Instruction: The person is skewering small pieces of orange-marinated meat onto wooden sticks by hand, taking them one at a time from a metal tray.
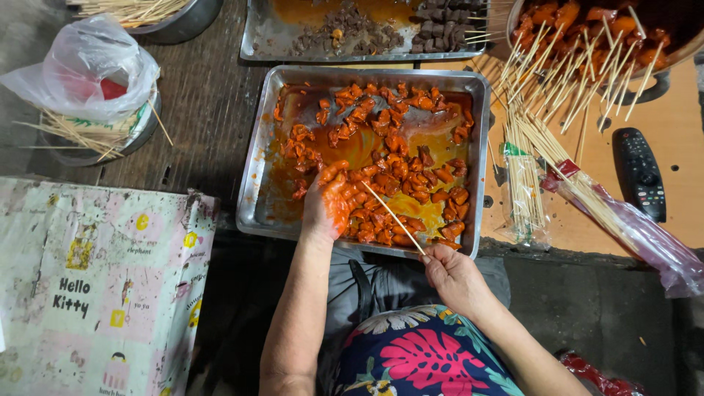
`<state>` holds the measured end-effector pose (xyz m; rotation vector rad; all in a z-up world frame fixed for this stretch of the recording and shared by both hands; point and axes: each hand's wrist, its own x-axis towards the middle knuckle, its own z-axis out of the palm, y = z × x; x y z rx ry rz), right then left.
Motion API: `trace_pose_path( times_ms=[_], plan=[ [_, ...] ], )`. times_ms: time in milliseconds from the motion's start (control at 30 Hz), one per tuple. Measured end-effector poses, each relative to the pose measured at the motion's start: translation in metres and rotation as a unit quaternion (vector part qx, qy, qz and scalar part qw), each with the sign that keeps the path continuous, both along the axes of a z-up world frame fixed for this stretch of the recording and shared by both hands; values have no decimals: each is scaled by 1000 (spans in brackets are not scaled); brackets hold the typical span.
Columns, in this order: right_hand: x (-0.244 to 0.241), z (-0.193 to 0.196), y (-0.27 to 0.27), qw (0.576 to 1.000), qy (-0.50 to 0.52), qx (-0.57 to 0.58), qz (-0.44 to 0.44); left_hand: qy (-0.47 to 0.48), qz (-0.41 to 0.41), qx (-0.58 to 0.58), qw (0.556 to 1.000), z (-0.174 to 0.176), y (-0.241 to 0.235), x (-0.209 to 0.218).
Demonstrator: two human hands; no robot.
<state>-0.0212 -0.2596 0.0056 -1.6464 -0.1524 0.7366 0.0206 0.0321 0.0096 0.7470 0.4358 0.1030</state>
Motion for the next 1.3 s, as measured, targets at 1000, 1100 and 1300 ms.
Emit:
trace_pose_path(
  times_ms=[1000, 1100, 1300],
  plan=[
    [-20, -14, 45, 994, 59, 91, -17, -38, 152, 122, 980, -25, -40, -7],
    [-22, -16, 54, 991, 63, 118, -23, -38, 165, 193, 966, -27, -55, -15],
    [-11, -17, 56, 990, 77, 109, -40, -53, 90, 177, 979, -23, -75, -31]
  ],
)
